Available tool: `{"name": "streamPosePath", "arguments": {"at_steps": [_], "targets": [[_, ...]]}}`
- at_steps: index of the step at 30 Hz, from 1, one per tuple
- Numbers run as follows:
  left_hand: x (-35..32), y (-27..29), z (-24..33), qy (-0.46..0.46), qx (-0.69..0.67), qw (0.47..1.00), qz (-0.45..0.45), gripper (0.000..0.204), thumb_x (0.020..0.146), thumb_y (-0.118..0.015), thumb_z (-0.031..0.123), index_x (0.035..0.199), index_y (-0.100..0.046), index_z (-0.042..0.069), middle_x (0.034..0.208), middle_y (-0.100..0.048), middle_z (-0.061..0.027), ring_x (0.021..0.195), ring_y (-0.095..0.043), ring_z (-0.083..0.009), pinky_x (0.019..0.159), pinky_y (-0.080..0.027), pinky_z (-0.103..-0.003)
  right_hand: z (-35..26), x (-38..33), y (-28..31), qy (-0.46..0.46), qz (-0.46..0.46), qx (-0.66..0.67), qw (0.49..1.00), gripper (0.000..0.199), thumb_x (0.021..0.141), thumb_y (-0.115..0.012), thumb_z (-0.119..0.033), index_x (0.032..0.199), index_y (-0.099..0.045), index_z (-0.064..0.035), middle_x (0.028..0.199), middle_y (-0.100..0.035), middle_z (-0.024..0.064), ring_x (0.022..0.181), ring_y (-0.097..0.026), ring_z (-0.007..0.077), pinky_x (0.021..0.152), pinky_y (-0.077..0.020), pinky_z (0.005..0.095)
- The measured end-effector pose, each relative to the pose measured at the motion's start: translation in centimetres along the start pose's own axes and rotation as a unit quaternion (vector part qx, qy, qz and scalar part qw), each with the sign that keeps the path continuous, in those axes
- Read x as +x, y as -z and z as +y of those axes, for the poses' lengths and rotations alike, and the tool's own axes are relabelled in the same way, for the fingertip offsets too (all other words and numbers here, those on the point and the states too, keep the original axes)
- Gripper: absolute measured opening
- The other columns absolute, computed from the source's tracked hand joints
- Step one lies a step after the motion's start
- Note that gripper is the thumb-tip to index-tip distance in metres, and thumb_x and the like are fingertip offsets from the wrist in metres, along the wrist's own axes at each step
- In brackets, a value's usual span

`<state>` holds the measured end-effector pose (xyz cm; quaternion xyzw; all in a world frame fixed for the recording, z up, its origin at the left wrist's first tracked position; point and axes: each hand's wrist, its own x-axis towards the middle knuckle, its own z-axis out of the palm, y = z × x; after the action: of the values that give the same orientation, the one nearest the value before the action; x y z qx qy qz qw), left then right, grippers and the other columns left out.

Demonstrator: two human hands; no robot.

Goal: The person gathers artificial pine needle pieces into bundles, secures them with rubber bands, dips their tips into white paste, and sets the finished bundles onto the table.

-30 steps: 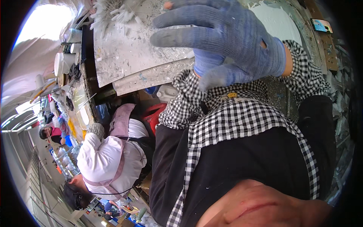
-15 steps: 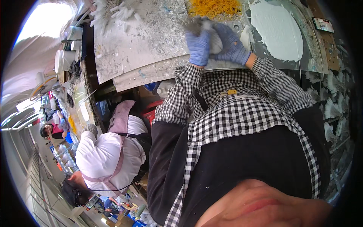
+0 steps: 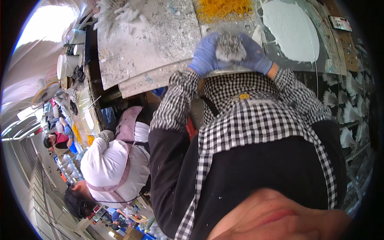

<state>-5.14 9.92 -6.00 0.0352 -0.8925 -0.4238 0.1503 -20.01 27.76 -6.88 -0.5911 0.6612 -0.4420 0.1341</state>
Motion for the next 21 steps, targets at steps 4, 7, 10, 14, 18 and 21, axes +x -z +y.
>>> {"name": "streamPosePath", "arguments": {"at_steps": [4,7,10,14,18,21], "targets": [[-0.3,-0.5,-0.4,0.037,0.168,0.984,-0.038,0.1,0.058,-0.09,0.046,0.138,-0.044,0.007,0.123,-0.057,-0.0183,0.116,-0.056,-0.0354,0.101,-0.047,-0.042,-0.5,-0.6,-0.2,0.018,0.041,-0.07,0.997,0.087,0.07,-0.08,-0.047,0.136,-0.045,-0.0022,0.129,-0.051,0.02,0.121,-0.051,0.0365,0.106,-0.0407,0.0419],[-1.3,-1.4,0.1,0.057,0.171,0.983,-0.023,0.09,0.06,-0.088,0.04,0.133,-0.049,0.004,0.116,-0.062,-0.0175,0.108,-0.061,-0.0345,0.096,-0.051,-0.041,0.0,-1.5,-0.8,-0.02,0.003,-0.121,0.992,0.088,0.071,-0.08,-0.046,0.137,-0.044,-0.0022,0.128,-0.052,0.0187,0.12,-0.051,0.0358,0.106,-0.0403,0.0415],[-2.5,-1.2,2.8,0.101,0.014,0.995,-0.009,0.083,0.063,-0.087,0.033,0.131,-0.05,0.001,0.111,-0.065,-0.0154,0.099,-0.066,-0.0294,0.089,-0.055,-0.038,-0.8,-2.3,-0.3,-0.034,0.028,-0.079,0.996,0.086,0.072,-0.08,-0.05,0.135,-0.045,-0.0024,0.127,-0.053,0.0183,0.119,-0.052,0.034,0.105,-0.042,0.0422],[-5.5,-1.8,11.6,0.393,-0.219,0.893,0.005,0.064,0.075,-0.081,0.016,0.127,-0.05,-0.004,0.113,-0.067,-0.0127,0.101,-0.066,-0.0171,0.088,-0.056,-0.03,-7.5,-3.7,3.6,-0.252,-0.194,0.111,0.941,0.087,0.073,-0.081,-0.052,0.136,-0.049,-0.0016,0.119,-0.064,0.013,0.109,-0.063,0.0248,0.099,-0.0498,0.034],[-10.8,-7.5,10.2,0.407,-0.372,0.831,0.077,0.051,0.078,-0.08,0.014,0.12,-0.056,-0.004,0.102,-0.069,-0.0098,0.09,-0.067,-0.0157,0.08,-0.056,-0.028,-7.2,-8.3,0.1,-0.412,-0.16,0.508,0.74,0.073,0.076,-0.085,-0.027,0.137,-0.051,-0.0025,0.127,-0.063,0.009,0.11,-0.061,0.0171,0.098,-0.0501,0.0309],[-10.8,-8.2,9.8,0.434,-0.413,0.795,0.099,0.045,0.079,-0.079,0.012,0.116,-0.059,-0.004,0.098,-0.069,-0.0093,0.086,-0.067,-0.0151,0.077,-0.056,-0.028,-4.8,-9.5,-1.6,-0.383,-0.219,0.524,0.729,0.078,0.076,-0.084,-0.022,0.141,-0.046,-0.0032,0.13,-0.061,0.0097,0.113,-0.06,0.0171,0.099,-0.0498,0.0306]]}}
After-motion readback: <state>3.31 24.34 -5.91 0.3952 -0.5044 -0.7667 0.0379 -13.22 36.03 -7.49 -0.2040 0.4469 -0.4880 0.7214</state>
